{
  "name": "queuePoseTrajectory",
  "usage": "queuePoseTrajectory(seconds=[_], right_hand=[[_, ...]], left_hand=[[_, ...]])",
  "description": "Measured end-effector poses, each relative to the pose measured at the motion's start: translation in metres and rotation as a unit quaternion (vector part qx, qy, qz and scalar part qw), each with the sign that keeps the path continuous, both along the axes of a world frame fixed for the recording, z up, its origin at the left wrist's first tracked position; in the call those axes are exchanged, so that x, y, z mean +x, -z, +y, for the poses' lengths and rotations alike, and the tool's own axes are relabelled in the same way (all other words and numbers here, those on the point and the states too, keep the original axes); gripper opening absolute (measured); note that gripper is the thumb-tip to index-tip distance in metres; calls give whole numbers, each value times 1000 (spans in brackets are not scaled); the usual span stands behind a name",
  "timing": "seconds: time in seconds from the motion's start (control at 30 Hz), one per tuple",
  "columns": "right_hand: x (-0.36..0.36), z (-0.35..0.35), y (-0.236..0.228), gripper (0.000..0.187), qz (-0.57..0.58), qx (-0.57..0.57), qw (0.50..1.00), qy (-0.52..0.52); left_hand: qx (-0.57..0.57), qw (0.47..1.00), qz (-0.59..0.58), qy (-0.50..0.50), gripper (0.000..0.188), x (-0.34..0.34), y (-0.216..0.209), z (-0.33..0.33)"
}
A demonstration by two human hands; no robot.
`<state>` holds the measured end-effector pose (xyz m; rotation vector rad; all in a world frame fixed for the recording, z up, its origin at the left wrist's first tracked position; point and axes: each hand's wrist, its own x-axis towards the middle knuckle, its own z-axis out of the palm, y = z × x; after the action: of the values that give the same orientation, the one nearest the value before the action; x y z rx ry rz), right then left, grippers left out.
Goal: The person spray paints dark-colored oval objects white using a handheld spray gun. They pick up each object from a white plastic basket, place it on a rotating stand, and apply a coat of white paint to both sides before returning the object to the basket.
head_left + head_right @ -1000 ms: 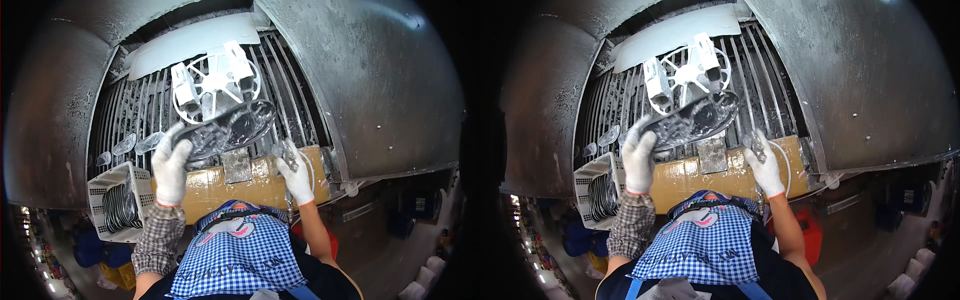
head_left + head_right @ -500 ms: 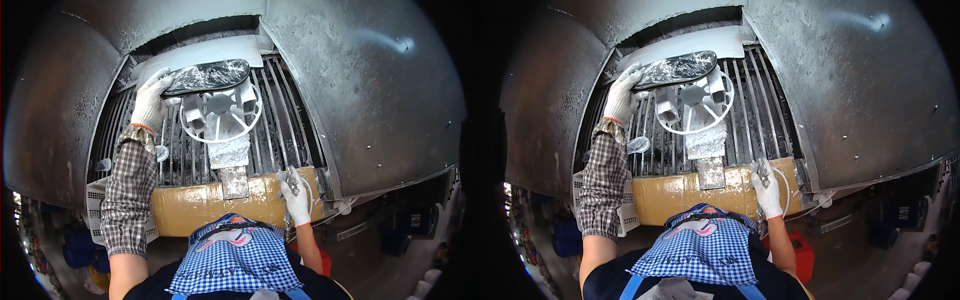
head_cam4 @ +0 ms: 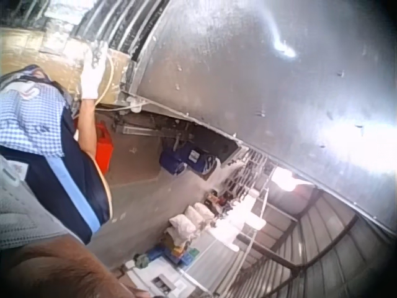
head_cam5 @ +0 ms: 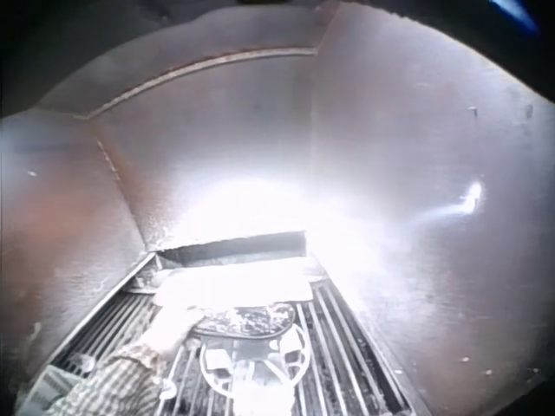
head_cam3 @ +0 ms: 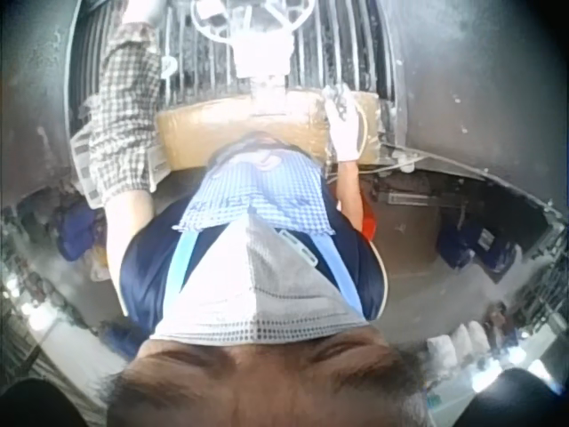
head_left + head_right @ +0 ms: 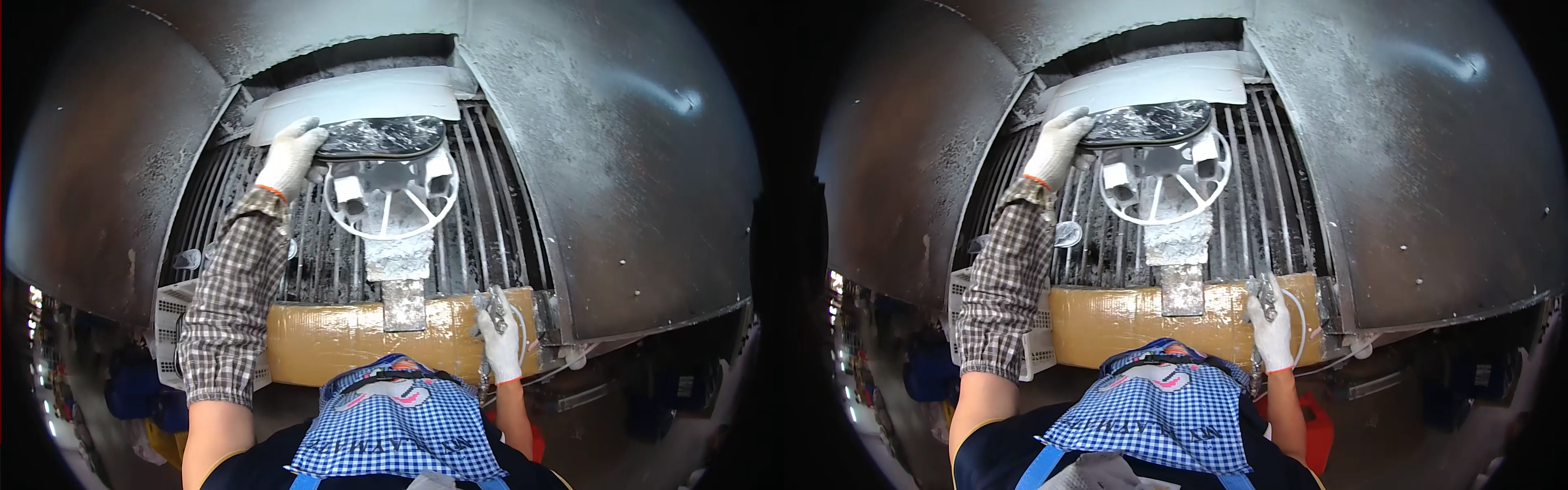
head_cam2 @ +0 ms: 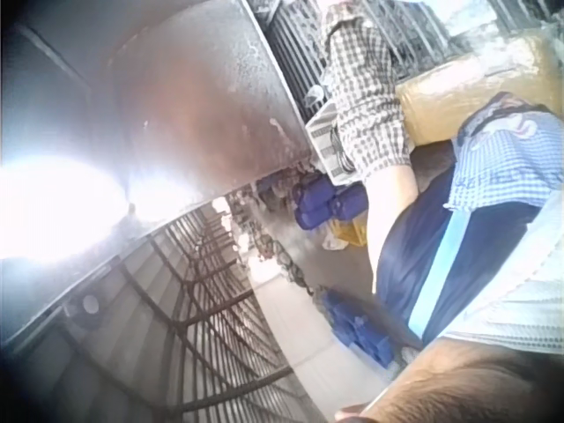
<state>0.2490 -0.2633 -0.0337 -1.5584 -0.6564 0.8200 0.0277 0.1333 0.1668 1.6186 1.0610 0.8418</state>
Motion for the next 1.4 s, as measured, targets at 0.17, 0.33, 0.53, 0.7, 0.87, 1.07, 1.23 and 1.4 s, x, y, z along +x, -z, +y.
queuePoseTrajectory(seconds=[0.17, 0.33, 0.53, 0.7, 0.87, 1.07, 1.23, 1.4], right_hand=[[-3, 0, 0, 67, 19, -29, 999, -7], [-9, 2, -25, 66, -3, -38, 999, -15], [-7, 6, -27, 65, -25, 37, 999, -9], [-4, 20, -53, 57, -10, 82, 997, -3], [-7, 58, -90, 63, -6, 151, 986, -73], [-51, 115, -156, 65, 52, 212, 960, -176], [-75, 144, -185, 61, -10, 278, 936, -217], [-73, 160, -184, 57, -120, 287, 926, -216]], left_hand=[[54, 986, 128, -86, 54, -2, 10, 10], [36, 991, 102, -84, 47, 1, 16, 10], [63, 993, 15, -101, 46, -8, 44, 15], [32, 967, -147, -206, 55, -27, 76, -35], [-227, 899, -267, -265, 58, -27, 122, -110], [-368, 807, -461, -32, 61, 0, 183, -151], [-354, 827, -436, -7, 62, 22, 149, -163], [-385, 791, -476, -8, 43, 23, 171, -161]])
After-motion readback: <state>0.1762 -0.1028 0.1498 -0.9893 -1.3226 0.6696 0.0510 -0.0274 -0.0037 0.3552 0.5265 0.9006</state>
